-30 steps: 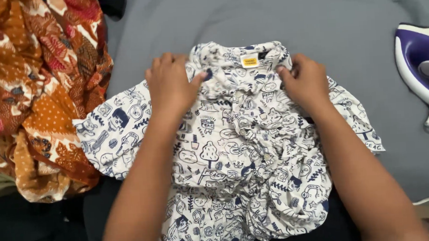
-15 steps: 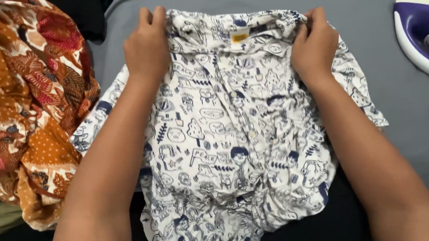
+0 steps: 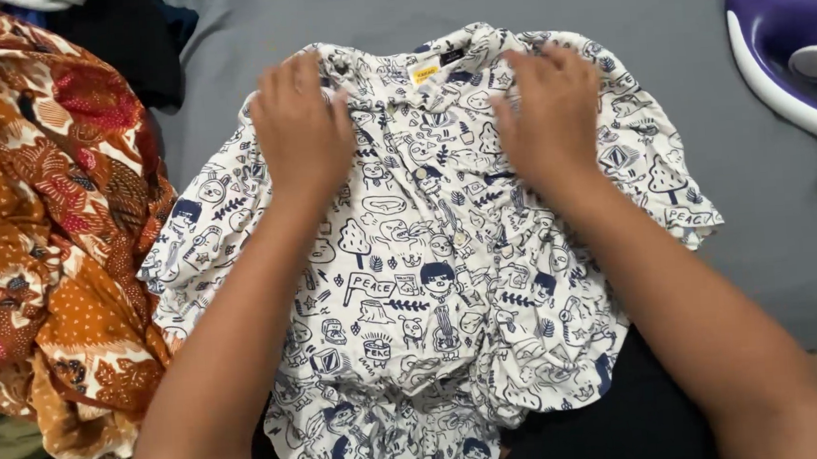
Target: Iron a patterned short-sleeved shirt using a handheld iron.
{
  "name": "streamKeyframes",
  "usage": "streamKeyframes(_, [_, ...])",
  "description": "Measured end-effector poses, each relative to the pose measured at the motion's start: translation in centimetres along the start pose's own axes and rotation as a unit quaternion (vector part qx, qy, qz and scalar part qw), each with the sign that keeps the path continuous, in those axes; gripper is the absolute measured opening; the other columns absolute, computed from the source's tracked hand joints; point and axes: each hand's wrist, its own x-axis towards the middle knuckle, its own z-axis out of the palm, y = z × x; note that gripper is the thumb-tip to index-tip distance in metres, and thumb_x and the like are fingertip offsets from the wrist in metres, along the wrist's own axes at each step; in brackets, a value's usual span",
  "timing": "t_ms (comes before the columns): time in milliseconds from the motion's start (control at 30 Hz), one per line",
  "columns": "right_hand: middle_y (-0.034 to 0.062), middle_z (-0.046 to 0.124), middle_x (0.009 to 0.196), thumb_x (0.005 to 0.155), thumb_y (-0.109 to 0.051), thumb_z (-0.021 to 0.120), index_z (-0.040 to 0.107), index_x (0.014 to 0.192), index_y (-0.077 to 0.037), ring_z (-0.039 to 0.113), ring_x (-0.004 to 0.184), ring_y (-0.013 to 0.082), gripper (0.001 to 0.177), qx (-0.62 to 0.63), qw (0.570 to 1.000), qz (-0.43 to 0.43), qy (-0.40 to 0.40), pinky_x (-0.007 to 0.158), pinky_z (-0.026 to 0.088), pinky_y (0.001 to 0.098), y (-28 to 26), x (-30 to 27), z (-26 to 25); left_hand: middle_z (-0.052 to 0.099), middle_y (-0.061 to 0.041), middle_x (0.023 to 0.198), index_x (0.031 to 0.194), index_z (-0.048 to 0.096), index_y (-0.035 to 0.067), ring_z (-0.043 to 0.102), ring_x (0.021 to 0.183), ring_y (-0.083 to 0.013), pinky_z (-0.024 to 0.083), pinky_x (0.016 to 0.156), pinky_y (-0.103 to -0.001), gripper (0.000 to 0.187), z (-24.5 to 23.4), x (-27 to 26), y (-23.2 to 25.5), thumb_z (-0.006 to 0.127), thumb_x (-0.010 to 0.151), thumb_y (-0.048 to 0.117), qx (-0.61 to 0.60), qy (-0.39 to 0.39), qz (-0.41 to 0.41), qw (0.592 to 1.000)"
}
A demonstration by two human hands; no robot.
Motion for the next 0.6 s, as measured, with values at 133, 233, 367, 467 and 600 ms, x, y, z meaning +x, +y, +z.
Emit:
streamKeyframes(133, [0.0142,0.052,0.155,0.107,-0.036,0.061,0.052,0.146,-0.013,0.040,0.147,0.0349,0.047,0.019,0.996,-0.060,-0.068,0.124,0.021,0.0525,-4.5,-0.6,-0.2,0.063,-0.014,0.115,0.110,0.065,0.006,0.055,0.118,-0.0343,0.041,0.099,-0.050,0.023,-1.7,-3.4,3.4,0.071,0.094,0.021,-0.062,-0.095,0.019,0.993])
streamKeyframes(233, [0.0136,0.037,0.163,0.106,-0.046,0.047,0.042,0.155,-0.018,0.026,0.152,0.0321,0.056,0.083,0.971,-0.135,-0.178,0.121,0.012,0.0539,-5.5,-1.5,1.3,0.065,-0.011,0.117,0.106,0.069,0.006,0.056,0.119,-0.0326,0.042,0.098,-0.048,0.018,-1.8,-5.1,4.3,0.070,0.094,0.019,-0.085,-0.105,0.015,0.991])
streamKeyframes(367, [0.0110,0.024,0.166,0.098,-0.064,0.036,0.028,0.160,-0.027,0.017,0.152,0.0284,0.072,0.028,0.952,-0.119,-0.279,0.120,0.008,0.0542,-5.1,-1.2,1.6,0.065,-0.011,0.119,0.115,0.073,0.007,0.055,0.117,-0.0316,0.041,0.099,-0.048,0.026,-2.6,-5.2,4.9,0.069,0.094,0.021,-0.121,-0.123,0.004,0.985])
streamKeyframes(467, [0.0110,0.025,0.165,0.095,-0.072,0.036,0.027,0.160,-0.032,0.017,0.152,0.0288,0.077,0.006,0.950,-0.077,-0.304,0.121,0.008,0.0529,-4.9,-0.6,1.0,0.064,-0.012,0.121,0.117,0.074,0.010,0.053,0.120,-0.0315,0.040,0.102,-0.048,0.028,-2.7,-5.2,5.0,0.069,0.093,0.023,-0.116,-0.125,0.014,0.985])
streamKeyframes(600, [0.0113,0.030,0.163,0.094,-0.075,0.035,0.031,0.158,-0.030,0.024,0.152,0.0286,0.079,-0.012,0.957,-0.044,-0.285,0.123,0.007,0.0524,-4.5,-0.8,0.9,0.061,-0.013,0.126,0.119,0.074,0.011,0.050,0.126,-0.0318,0.037,0.105,-0.048,0.031,-2.8,-5.3,5.2,0.067,0.094,0.027,-0.110,-0.139,0.031,0.984])
